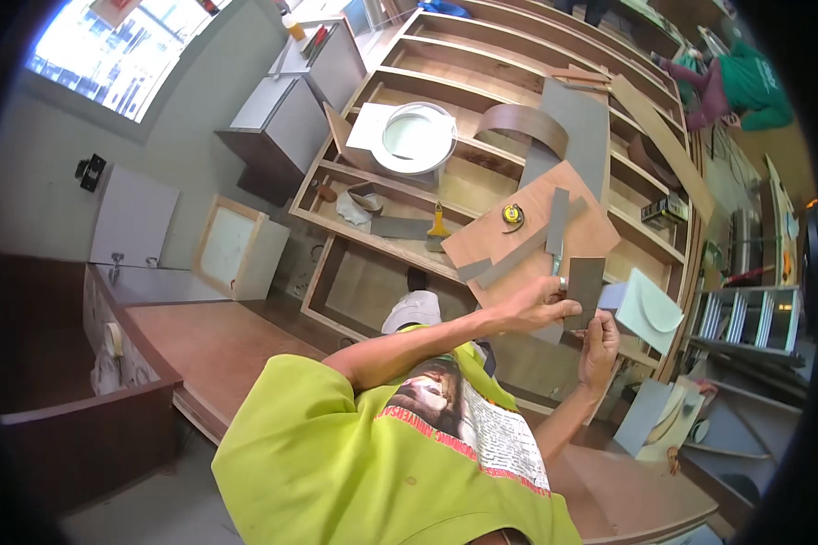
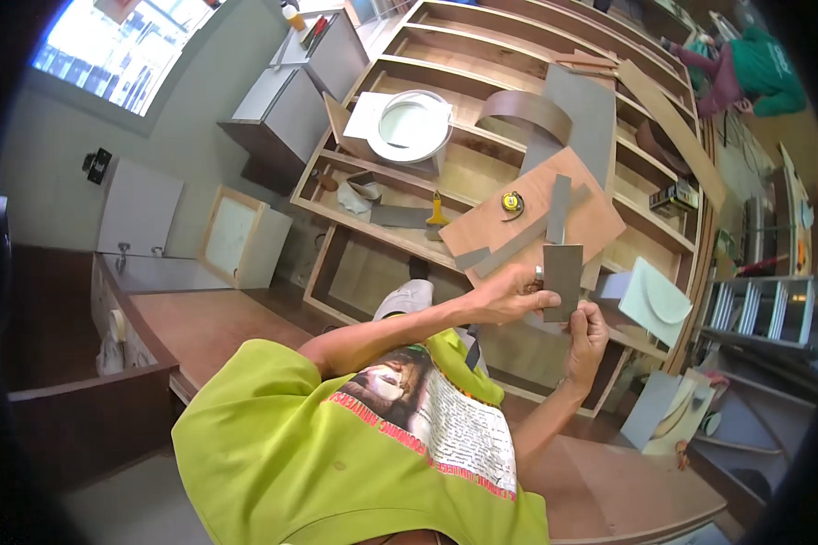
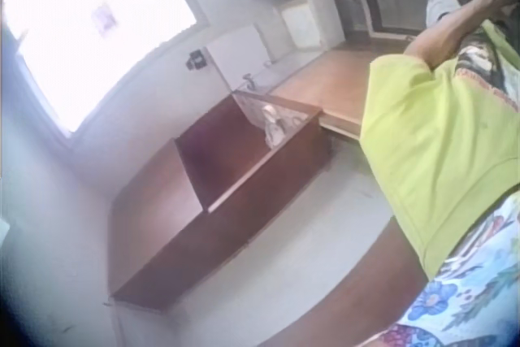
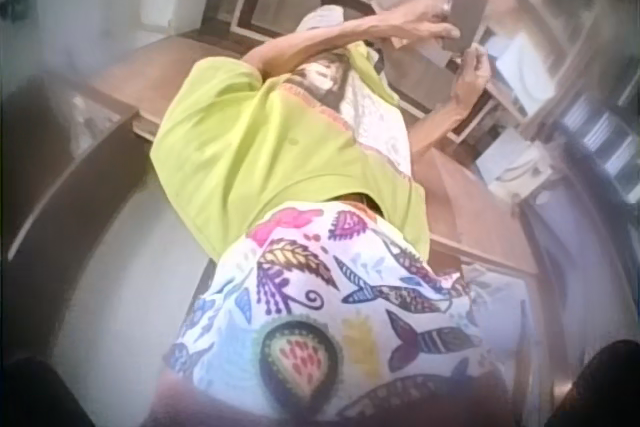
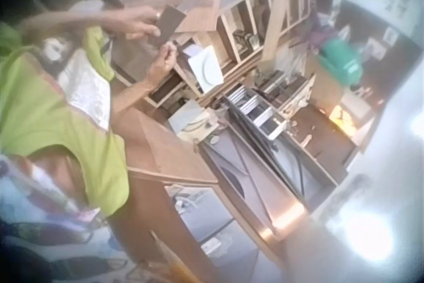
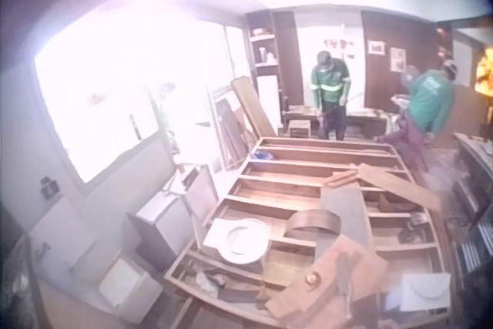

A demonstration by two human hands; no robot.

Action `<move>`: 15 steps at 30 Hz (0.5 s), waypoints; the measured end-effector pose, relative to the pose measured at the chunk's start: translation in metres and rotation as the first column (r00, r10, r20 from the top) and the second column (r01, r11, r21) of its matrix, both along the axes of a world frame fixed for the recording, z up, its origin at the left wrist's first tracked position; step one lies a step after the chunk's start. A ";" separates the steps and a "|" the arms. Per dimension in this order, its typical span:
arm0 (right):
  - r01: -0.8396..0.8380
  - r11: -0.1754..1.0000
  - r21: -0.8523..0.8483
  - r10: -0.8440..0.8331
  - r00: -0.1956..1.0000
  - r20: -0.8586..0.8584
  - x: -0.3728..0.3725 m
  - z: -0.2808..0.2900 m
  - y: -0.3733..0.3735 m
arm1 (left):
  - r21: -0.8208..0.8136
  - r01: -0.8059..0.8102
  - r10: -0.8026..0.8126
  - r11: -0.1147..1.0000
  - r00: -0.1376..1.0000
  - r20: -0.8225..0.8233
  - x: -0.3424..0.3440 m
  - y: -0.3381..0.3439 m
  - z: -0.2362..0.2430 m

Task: The person measures strips of laminate material using a tape measure and pencil, then cuts the pieces using a utility knife. The person then fits the cut pieces against a wooden frame in a renovation environment.

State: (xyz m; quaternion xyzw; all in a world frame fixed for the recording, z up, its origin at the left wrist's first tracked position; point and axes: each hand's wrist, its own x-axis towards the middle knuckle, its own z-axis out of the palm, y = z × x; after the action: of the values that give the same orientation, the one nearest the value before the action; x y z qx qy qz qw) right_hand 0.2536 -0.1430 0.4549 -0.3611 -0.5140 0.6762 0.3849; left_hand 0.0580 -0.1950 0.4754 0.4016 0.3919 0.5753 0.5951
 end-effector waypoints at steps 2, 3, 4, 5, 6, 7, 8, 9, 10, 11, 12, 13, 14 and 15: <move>-0.067 0.997 0.028 0.066 0.998 0.017 -0.005 0.007 0.015 | 0.023 -0.011 0.012 1.000 0.999 -0.049 -0.010 0.003 0.002; -0.067 0.997 0.044 0.065 0.997 0.044 -0.011 0.007 0.019 | 0.033 -0.011 0.013 0.999 0.997 -0.074 -0.018 0.004 0.004; -0.065 0.996 0.060 0.060 0.996 0.073 -0.014 0.008 0.024 | 0.053 0.005 0.003 0.999 0.989 -0.147 -0.025 0.007 0.006; -0.033 0.997 0.071 0.028 0.998 0.063 -0.018 0.005 0.029 | 0.070 0.024 -0.008 0.997 0.976 -0.220 -0.033 0.011 0.008; 0.016 0.999 0.042 -0.016 1.000 0.008 -0.022 -0.002 0.038 | 0.084 0.047 -0.020 0.995 0.957 -0.290 -0.038 0.018 0.008; 0.058 0.998 -0.001 -0.058 0.997 -0.040 -0.027 -0.013 0.044 | 0.148 -0.031 0.057 0.988 0.983 -0.173 -0.038 0.021 -0.003; 0.107 0.993 -0.050 -0.111 0.990 -0.085 -0.032 -0.016 0.047 | 0.119 -0.046 0.062 0.992 0.989 -0.134 -0.041 0.023 -0.005; 0.179 0.980 -0.081 -0.188 0.975 -0.117 -0.035 -0.013 0.052 | 0.086 -0.058 0.066 0.995 0.993 -0.094 -0.049 0.027 -0.007; 0.218 0.974 -0.066 -0.225 0.965 -0.135 -0.037 -0.011 0.053 | 0.056 -0.071 0.074 0.996 0.995 -0.062 -0.060 0.032 -0.008; 0.258 0.965 -0.053 -0.263 0.953 -0.153 -0.038 -0.009 0.053 | -0.023 -0.051 0.052 0.998 0.997 0.052 -0.067 0.033 -0.009; 0.297 0.954 -0.040 -0.300 0.939 -0.170 -0.039 -0.009 0.053 | -0.035 -0.026 0.028 0.999 0.999 0.042 -0.069 0.033 -0.016; 0.346 0.938 -0.033 -0.347 0.926 -0.150 -0.037 -0.012 0.052 | -0.043 0.002 0.000 0.999 0.999 0.032 -0.075 0.035 -0.021; 0.358 0.933 -0.049 -0.361 0.921 -0.148 -0.037 -0.016 0.051 | -0.051 0.029 -0.028 0.998 0.999 0.023 -0.080 0.038 -0.026; 0.369 0.927 -0.065 -0.374 0.916 -0.145 -0.038 -0.020 0.051 | 0.000 0.056 -0.055 0.998 0.991 -0.123 -0.088 0.042 -0.032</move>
State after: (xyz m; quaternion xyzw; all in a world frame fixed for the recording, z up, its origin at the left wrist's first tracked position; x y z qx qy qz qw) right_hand 0.2155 -0.0922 0.4346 -0.4055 -0.3922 0.6262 0.5382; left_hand -0.0299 -0.1533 0.4431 0.4481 0.4153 0.5335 0.5849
